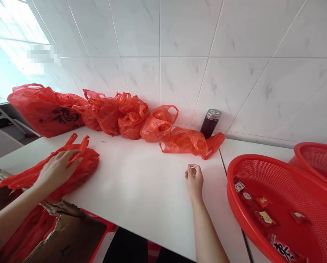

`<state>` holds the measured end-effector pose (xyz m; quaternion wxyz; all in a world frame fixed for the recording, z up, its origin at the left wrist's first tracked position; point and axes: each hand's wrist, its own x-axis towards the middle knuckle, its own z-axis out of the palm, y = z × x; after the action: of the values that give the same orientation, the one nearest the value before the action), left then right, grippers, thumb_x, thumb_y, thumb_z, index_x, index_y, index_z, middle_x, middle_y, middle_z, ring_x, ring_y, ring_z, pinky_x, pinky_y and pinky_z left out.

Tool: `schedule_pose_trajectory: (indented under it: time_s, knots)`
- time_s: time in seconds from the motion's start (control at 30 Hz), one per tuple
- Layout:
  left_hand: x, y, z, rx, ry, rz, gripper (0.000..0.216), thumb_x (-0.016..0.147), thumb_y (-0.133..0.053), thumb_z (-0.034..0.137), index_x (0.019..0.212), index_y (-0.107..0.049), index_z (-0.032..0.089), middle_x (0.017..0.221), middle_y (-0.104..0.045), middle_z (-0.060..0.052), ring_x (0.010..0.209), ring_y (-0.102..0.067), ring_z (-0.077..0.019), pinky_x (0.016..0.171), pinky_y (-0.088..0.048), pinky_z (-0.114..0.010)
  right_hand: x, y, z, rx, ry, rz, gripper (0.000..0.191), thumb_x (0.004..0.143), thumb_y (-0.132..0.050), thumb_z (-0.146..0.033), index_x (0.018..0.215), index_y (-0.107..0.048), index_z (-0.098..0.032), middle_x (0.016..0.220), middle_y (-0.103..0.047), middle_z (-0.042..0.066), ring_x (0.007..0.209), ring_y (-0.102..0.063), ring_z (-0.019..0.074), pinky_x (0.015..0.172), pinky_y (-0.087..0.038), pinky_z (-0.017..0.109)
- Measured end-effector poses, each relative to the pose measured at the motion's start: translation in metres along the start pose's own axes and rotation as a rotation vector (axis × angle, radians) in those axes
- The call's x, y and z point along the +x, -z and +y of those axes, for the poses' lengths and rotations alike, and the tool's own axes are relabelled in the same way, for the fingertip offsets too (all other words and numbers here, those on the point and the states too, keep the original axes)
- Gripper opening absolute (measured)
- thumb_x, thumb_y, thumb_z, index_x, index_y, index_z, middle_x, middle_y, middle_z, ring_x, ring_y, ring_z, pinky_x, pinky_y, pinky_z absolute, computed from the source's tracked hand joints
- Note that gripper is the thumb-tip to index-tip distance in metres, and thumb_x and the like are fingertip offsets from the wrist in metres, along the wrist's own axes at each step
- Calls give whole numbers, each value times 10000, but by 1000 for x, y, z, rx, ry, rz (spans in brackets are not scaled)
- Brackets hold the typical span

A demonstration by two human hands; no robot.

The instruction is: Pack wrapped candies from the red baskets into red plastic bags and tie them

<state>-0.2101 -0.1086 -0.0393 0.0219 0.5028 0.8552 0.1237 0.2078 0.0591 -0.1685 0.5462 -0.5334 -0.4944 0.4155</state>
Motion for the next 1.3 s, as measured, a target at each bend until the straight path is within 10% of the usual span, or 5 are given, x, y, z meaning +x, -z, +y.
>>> schedule_pose_trajectory:
  time_s: [0.2,0.5,0.7,1.1,1.3]
  knots:
    - [0,-45,0,73,-93,-447,340,771,-520,511,772,-659,200,826,-717,-99,777,-659,-313,732,-454,-393,-2,-1,5,-162,57,-39,297,831,-517,-491,944,-555,-220,693,-589,-5,679,-590,167,655,-496,294]
    - [50,-61,-32,128,-40,-391,364,735,-444,451,885,-624,172,937,-699,-172,895,-654,-361,796,-452,-428,8,-15,-1,-421,153,-153,246,856,-463,-429,954,-570,-230,818,-649,26,703,-616,185,663,-487,310]
    - [38,-51,-24,94,-55,-368,469,750,-440,493,970,-640,130,1034,-685,-247,957,-638,-410,822,-428,-466,29,-33,-13,-701,357,-213,363,859,-497,-313,1201,-581,-225,1366,-493,119,1278,-417,292,1015,-358,441]
    - [12,-88,172,-435,-265,-432,841,691,-597,681,1410,-415,285,1249,-607,-171,1056,-614,-350,871,-426,-431,-50,-33,-64,-841,422,-597,232,941,-477,-364,1056,-656,-272,961,-717,21,881,-647,192,776,-478,298]
    - [8,-132,219,-875,-96,-324,863,758,-615,490,1465,-233,174,1104,-641,-162,992,-651,-298,813,-499,-417,-60,-6,-91,-657,377,-435,322,931,-473,-303,1235,-569,-259,1177,-661,55,868,-664,188,791,-504,341]
